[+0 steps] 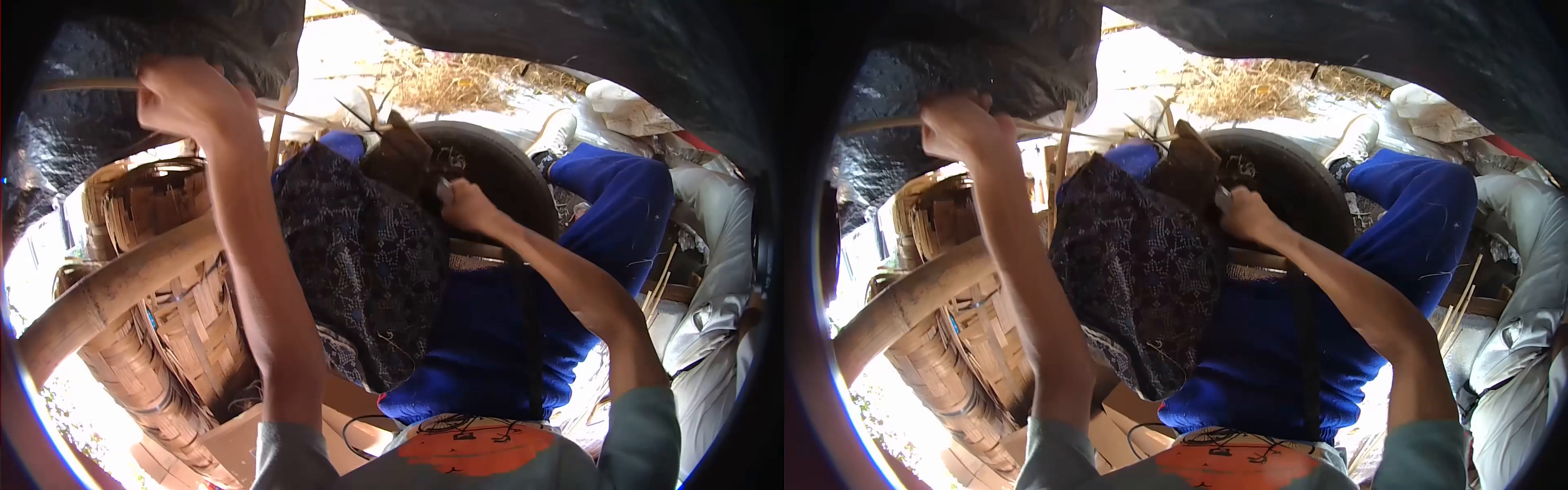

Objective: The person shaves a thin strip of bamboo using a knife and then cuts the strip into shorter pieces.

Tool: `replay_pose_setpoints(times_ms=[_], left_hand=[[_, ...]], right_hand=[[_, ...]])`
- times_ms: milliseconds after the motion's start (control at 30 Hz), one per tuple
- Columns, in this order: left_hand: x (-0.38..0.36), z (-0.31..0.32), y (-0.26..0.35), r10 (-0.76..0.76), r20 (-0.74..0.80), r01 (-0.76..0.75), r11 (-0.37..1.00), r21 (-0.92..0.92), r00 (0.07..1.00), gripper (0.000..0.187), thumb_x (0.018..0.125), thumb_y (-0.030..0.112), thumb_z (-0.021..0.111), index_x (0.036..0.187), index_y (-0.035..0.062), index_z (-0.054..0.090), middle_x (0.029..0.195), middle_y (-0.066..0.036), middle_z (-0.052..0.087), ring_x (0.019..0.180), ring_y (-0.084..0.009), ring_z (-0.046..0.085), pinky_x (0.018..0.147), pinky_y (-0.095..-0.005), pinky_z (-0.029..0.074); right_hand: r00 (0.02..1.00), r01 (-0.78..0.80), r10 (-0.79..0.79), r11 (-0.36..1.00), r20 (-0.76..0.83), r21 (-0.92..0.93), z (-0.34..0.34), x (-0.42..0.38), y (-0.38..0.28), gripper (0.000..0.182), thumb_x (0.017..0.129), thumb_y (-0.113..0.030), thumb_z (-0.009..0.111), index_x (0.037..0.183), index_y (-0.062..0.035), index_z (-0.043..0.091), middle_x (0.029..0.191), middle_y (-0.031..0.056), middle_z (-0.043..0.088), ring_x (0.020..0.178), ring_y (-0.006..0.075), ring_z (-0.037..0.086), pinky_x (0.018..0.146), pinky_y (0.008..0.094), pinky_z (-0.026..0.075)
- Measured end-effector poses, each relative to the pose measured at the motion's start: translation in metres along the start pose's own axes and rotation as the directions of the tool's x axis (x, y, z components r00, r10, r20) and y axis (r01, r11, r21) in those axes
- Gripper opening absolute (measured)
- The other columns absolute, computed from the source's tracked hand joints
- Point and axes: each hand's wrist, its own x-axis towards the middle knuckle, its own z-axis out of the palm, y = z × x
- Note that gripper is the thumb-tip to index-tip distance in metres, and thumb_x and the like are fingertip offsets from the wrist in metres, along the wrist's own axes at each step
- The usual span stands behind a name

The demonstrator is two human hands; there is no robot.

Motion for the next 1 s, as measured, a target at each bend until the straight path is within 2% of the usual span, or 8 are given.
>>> replay_pose_setpoints(times_ms=[67, 133, 333, 467, 533, 633, 867, 1000], left_hand=[[0.001, 0.000, 0.006, -0.007, 0.025, 0.010, 0.991, -0.131, 1.000, 0.025, 0.080, 0.019, 0.038, 0.058, 0.0072, 0.040, 0.049, -0.003, 0.039, 0.041, -0.0124, 0.031, 0.042, -0.0285, 0.027], [-0.004, 0.003, 0.010, -0.035, -0.043, 0.031, 0.997, -0.077, 0.998, 0.022, 0.079, 0.019, 0.038, 0.062, 0.0067, 0.040, 0.050, -0.002, 0.038, 0.043, -0.0128, 0.029, 0.044, -0.0289, 0.028], [-0.005, 0.001, 0.007, -0.017, 0.026, 0.018, 0.998, -0.065, 1.000, 0.019, 0.080, 0.019, 0.040, 0.070, 0.0029, 0.039, 0.055, -0.003, 0.038, 0.048, -0.0145, 0.032, 0.045, -0.0303, 0.030], [-0.003, 0.001, 0.006, -0.009, 0.029, 0.013, 0.992, -0.123, 1.000, 0.021, 0.080, 0.013, 0.037, 0.059, 0.0106, 0.037, 0.049, -0.001, 0.038, 0.043, -0.0098, 0.032, 0.043, -0.0259, 0.028], [0.009, -0.001, -0.006, 0.015, 0.064, -0.006, 0.991, -0.132, 0.998, 0.021, 0.083, 0.021, 0.039, 0.070, 0.0041, 0.042, 0.054, -0.002, 0.038, 0.047, -0.0120, 0.033, 0.043, -0.0266, 0.029], [-0.004, 0.003, 0.006, -0.014, 0.015, 0.015, 0.995, -0.103, 1.000, 0.029, 0.085, 0.021, 0.039, 0.059, 0.0090, 0.034, 0.049, 0.001, 0.033, 0.043, -0.0098, 0.027, 0.042, -0.0264, 0.026], [-0.005, 0.003, 0.008, -0.023, 0.080, 0.035, 0.987, -0.157, 0.997, 0.028, 0.080, 0.015, 0.038, 0.054, 0.0109, 0.030, 0.047, 0.000, 0.031, 0.043, -0.0099, 0.024, 0.043, -0.0267, 0.024], [-0.001, -0.002, 0.004, -0.052, 0.046, 0.058, 0.988, -0.145, 0.998, 0.029, 0.081, 0.017, 0.039, 0.054, 0.0106, 0.032, 0.047, -0.001, 0.033, 0.043, -0.0097, 0.027, 0.042, -0.0256, 0.025]], right_hand=[[0.951, 0.264, -0.251, 0.963, -0.180, 0.058, -0.004, -0.007, -0.007, 0.020, 0.071, -0.012, 0.058, 0.085, 0.0030, 0.057, 0.085, 0.0248, 0.062, 0.091, 0.0369, 0.061, 0.076, 0.0406, 0.047], [0.989, 0.142, -0.137, 0.984, -0.049, 0.108, -0.051, -0.033, -0.061, 0.018, 0.072, -0.010, 0.057, 0.082, 0.0046, 0.055, 0.079, 0.0251, 0.061, 0.081, 0.0334, 0.063, 0.070, 0.0431, 0.046], [0.787, 0.588, -0.549, 0.805, -0.282, 0.073, -0.094, -0.074, -0.133, 0.021, 0.076, -0.006, 0.054, 0.096, 0.0014, 0.055, 0.071, 0.0130, 0.058, 0.057, 0.0176, 0.054, 0.049, 0.0354, 0.040], [0.913, 0.402, -0.369, 0.888, -0.175, 0.224, -0.020, -0.021, -0.044, 0.030, 0.076, -0.006, 0.053, 0.106, -0.0011, 0.058, 0.079, 0.0192, 0.061, 0.064, 0.0200, 0.060, 0.053, 0.0338, 0.049], [0.971, 0.223, -0.233, 0.963, -0.052, -0.153, 0.012, 0.027, 0.023, 0.029, 0.074, -0.007, 0.055, 0.101, 0.0030, 0.059, 0.086, 0.0254, 0.061, 0.075, 0.0242, 0.064, 0.058, 0.0350, 0.051], [0.986, 0.149, -0.148, 0.989, -0.079, 0.010, -0.055, -0.019, -0.058, 0.031, 0.070, -0.009, 0.057, 0.096, 0.0084, 0.057, 0.087, 0.0294, 0.061, 0.081, 0.0291, 0.065, 0.066, 0.0373, 0.051], [0.723, 0.625, -0.601, 0.779, -0.342, -0.048, -0.105, -0.044, -0.133, 0.026, 0.074, -0.018, 0.059, 0.085, 0.0055, 0.055, 0.067, 0.0143, 0.058, 0.058, 0.0247, 0.058, 0.055, 0.0387, 0.047], [0.876, 0.473, -0.414, 0.841, -0.248, 0.264, -0.029, -0.016, -0.053, 0.026, 0.075, -0.015, 0.060, 0.096, 0.0002, 0.059, 0.082, 0.0208, 0.060, 0.075, 0.0283, 0.061, 0.069, 0.0387, 0.049]])
